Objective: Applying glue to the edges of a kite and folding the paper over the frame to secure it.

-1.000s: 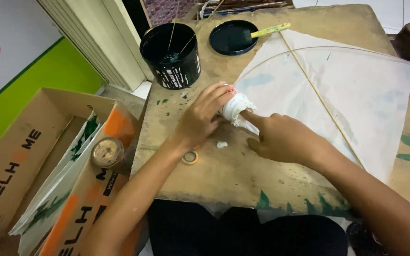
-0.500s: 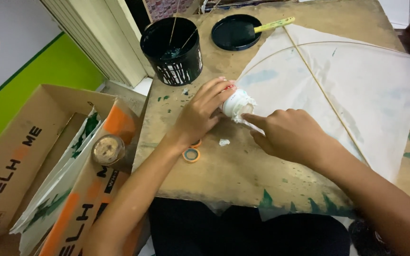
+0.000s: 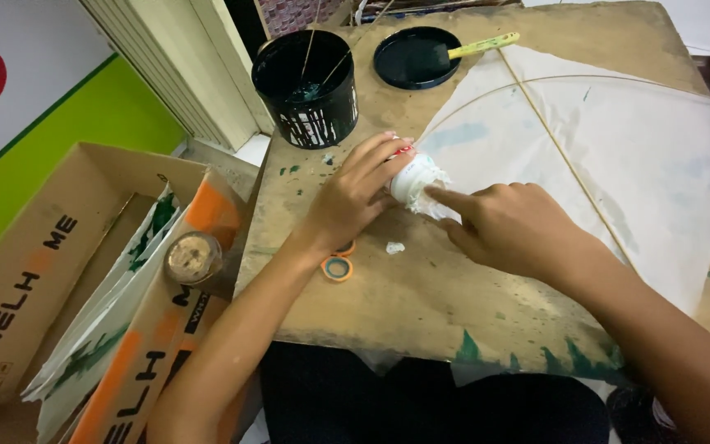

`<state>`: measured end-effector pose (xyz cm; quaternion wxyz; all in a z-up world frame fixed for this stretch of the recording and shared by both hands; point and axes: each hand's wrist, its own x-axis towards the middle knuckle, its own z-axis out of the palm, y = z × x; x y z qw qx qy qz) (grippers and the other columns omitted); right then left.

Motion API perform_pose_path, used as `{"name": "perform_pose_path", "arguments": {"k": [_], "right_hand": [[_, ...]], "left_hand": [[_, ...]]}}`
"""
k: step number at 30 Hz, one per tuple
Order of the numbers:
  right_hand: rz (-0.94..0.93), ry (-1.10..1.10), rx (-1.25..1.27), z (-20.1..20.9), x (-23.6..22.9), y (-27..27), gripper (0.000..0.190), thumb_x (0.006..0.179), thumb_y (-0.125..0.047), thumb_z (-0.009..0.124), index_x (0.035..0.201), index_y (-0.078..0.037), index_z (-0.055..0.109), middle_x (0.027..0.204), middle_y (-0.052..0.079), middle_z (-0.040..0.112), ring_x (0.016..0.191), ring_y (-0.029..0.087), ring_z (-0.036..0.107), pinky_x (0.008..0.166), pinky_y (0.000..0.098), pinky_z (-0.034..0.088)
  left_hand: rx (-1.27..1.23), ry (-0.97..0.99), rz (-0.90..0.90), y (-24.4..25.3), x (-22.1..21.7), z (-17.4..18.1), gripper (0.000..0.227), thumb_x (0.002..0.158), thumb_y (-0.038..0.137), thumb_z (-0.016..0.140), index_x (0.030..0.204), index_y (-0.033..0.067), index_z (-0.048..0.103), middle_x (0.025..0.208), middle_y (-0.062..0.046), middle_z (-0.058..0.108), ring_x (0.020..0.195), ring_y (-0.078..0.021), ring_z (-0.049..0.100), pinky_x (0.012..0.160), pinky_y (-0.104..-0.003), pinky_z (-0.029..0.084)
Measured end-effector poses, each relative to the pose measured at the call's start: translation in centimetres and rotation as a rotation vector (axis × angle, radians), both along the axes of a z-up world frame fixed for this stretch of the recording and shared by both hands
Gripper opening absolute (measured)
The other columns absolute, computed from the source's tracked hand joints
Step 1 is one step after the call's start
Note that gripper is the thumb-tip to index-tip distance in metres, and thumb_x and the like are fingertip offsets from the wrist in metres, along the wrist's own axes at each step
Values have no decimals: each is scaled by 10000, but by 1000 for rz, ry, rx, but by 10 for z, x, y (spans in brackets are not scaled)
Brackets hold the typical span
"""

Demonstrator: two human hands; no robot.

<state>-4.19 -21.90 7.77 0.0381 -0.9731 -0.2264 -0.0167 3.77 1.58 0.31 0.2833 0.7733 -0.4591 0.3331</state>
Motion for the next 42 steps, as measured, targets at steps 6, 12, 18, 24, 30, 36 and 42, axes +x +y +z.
{"name": "perform_pose_path", "arguments": {"k": [6, 12, 18, 24, 30, 36, 42], "right_hand": [[24, 90, 45, -6, 0, 4, 494, 886, -297, 604, 1367, -196, 646, 620, 77, 769, 557, 325, 740, 554, 410, 592], [-1, 145, 175, -1, 3, 3, 529, 856, -261, 622, 1379, -182, 629, 663, 71, 777, 597, 335, 741, 585, 447, 587], [-2, 217, 227, 4, 3, 2, 472, 858, -208, 643, 1323, -131, 679, 704, 93, 805, 601, 316, 759, 629, 431, 597], [37, 228, 534, 17, -3, -1, 522, 861, -119, 643, 1382, -95, 627, 701, 108, 790, 517, 271, 712, 493, 376, 534], [101, 358, 800, 5, 6, -12, 572, 843, -26, 648, 1411, -67, 593, 730, 116, 801, 560, 226, 715, 499, 337, 535], [185, 543, 1037, 6, 8, -12, 573, 901, -25, 614, 1466, -102, 559, 797, 95, 740, 618, 168, 656, 503, 262, 454], [320, 550, 1078, -3, 14, -15, 590, 912, -2, 586, 1486, -120, 515, 877, 89, 761, 632, 158, 671, 508, 246, 473]], "left_hand": [[0, -18, 0, -2, 0, -3, 588, 868, 292, 813, 1392, 118, 610, 1382, -102, 609, 1341, -364, 553, 1172, -452, 442], [32, 34, 7, 1, 0, -2, 639, 835, 186, 862, 1413, 126, 595, 1409, -80, 595, 1369, -347, 527, 1188, -438, 436], [-11, 127, -26, 1, -7, 4, 627, 821, 91, 874, 1387, 97, 603, 1387, -106, 612, 1353, -367, 541, 1175, -468, 439], [-81, 313, -100, 11, -1, 4, 614, 857, 309, 840, 1381, 106, 594, 1371, -122, 632, 1322, -357, 574, 1148, -488, 456], [-124, 397, -83, 17, -5, 8, 661, 826, 444, 848, 1339, 107, 602, 1295, -103, 674, 1249, -317, 636, 1089, -459, 494], [-132, 526, -154, 17, -21, 30, 703, 660, 164, 944, 1260, 32, 604, 1200, -87, 700, 1066, -227, 703, 984, -339, 579], [-138, 664, -155, 27, -26, 36, 623, 731, 114, 875, 1252, 14, 548, 1240, -136, 683, 1143, -254, 703, 1062, -380, 559]]}}
